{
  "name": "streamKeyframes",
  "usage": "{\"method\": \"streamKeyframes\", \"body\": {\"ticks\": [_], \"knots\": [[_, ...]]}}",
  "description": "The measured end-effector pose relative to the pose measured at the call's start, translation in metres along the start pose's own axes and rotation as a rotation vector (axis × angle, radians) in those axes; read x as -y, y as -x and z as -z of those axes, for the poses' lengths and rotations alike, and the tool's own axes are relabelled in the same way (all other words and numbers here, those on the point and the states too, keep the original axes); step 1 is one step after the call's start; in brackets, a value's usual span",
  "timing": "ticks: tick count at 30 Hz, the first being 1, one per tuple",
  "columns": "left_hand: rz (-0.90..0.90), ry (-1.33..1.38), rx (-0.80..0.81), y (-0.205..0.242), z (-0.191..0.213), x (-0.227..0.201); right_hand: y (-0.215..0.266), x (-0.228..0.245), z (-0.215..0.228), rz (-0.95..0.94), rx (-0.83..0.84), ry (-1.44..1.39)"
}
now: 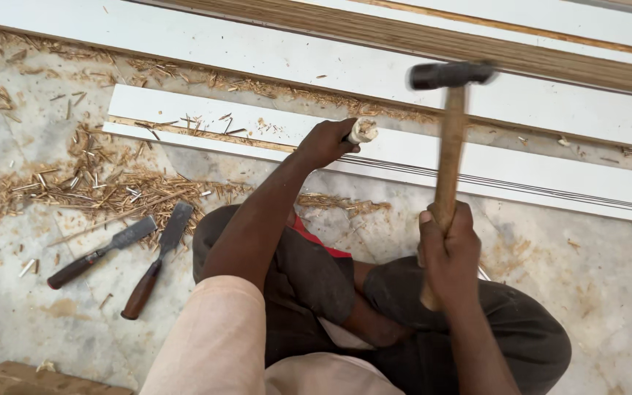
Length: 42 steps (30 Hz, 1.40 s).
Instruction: The person sits on the floor and uses a chisel and hammer to carve a groove along a long white wooden plank. They repeatedly strike the chisel to remove wood shavings and deepen the groove.
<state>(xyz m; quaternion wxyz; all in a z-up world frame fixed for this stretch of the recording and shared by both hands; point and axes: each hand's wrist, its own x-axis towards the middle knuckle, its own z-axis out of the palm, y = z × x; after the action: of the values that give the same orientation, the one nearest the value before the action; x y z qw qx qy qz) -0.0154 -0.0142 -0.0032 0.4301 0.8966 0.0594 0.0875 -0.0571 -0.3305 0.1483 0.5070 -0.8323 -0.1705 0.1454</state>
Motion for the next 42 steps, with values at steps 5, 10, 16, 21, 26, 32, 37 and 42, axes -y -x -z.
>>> {"method": "streamKeyframes", "body": {"ticks": [5,10,16,21,26,32,37,42], "knots": [[-0.092,-0.107,0.019,-0.014,-0.008,-0.001,-0.014,-0.032,-0.022,-0.4,0.212,-0.205],[-0.083,-0.205,0.155,-0.04,-0.016,0.0,-0.015,-0.051,0.01,-0.272,-0.039,-0.448],[-0.036,-0.395,0.313,-0.055,-0.03,-0.02,-0.014,-0.061,-0.002,-0.376,-0.015,-0.454],[-0.039,-0.376,0.273,-0.049,-0.022,-0.024,-0.009,-0.06,-0.009,-0.432,0.083,-0.478],[-0.065,-0.198,0.117,-0.027,-0.01,-0.02,-0.002,-0.052,0.006,-0.163,-0.078,-0.57],[0.01,-0.307,0.2,-0.031,-0.014,-0.022,-0.003,-0.06,-0.031,-0.449,0.158,-0.455],[-0.026,-0.38,0.266,-0.047,-0.023,-0.023,-0.015,-0.066,0.001,-0.441,-0.138,-0.604],[-0.004,-0.513,0.335,-0.056,-0.036,-0.017,-0.011,-0.075,-0.015,-0.405,-0.091,-0.615]]}}
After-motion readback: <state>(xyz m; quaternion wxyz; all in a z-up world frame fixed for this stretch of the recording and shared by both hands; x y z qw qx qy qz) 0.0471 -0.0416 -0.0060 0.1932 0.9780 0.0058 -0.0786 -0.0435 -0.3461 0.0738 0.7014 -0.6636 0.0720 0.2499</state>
